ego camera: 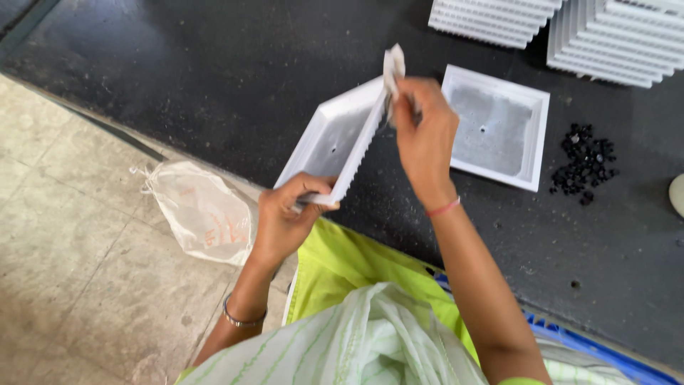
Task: The person sits at a low factory workbench assembling white square plastic grille panels. They insert small black plastic fasteners into holes in a panel, wipe the panel with a cloth, wrap the finished panel in clear plastic film, and stack it with a pile of completed panels.
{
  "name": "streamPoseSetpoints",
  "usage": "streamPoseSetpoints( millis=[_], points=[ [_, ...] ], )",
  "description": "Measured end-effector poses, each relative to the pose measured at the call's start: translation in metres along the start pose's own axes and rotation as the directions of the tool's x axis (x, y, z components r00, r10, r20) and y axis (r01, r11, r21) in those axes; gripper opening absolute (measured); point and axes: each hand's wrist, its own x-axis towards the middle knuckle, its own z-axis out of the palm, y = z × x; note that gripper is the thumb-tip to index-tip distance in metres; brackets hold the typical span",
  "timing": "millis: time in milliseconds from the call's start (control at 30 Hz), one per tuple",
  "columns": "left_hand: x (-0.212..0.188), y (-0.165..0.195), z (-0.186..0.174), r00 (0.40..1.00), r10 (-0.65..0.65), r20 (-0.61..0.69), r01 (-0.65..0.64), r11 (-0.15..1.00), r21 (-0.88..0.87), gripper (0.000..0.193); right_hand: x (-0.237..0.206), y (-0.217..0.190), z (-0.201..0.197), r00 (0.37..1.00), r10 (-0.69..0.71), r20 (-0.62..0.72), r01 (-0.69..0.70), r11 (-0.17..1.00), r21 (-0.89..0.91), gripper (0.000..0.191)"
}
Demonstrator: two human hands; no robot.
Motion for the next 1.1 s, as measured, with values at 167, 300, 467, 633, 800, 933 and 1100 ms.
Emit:
streamPoseSetpoints(
  millis=[167,300,467,633,800,933,1100],
  points=[
    [0.005,0.003,0.004,1.0,0.01,0.017,-0.01,0.999,0.039,0.02,-0.002,-0.002,-0.011,0.998,-0.029,0.062,0.034,0.997,-0.074,0.018],
    [0.003,0.009,0.006,0.999,0.014,0.032,-0.016,0.998,0.055,0.019,0.001,0.001,-0.016,0.997,-0.004,0.074,0.006,0.999,-0.033,0.021],
    [0.002,0.012,0.008,0.997,0.055,0.045,-0.06,0.992,0.115,0.021,-0.006,0.003,-0.024,0.987,-0.103,0.121,0.113,0.991,-0.073,0.021],
    [0.002,0.014,0.014,0.991,0.101,0.087,-0.113,0.982,0.153,0.023,0.001,0.01,-0.029,0.993,0.042,0.108,-0.03,0.993,-0.114,0.024],
    [0.0,0.012,0.017,0.99,0.114,0.082,-0.126,0.979,0.159,0.027,-0.051,-0.024,-0.036,0.985,0.049,0.165,-0.045,0.999,-0.03,0.03],
    [-0.002,0.009,0.016,0.991,0.111,0.08,-0.127,0.962,0.242,0.026,-0.095,-0.055,-0.04,0.968,0.14,0.209,-0.144,0.99,0.004,0.029],
    [0.0,0.008,0.014,0.981,0.159,0.109,-0.18,0.96,0.213,0.026,-0.061,-0.02,-0.031,0.988,0.073,0.139,-0.07,0.997,-0.03,0.028]
  ],
)
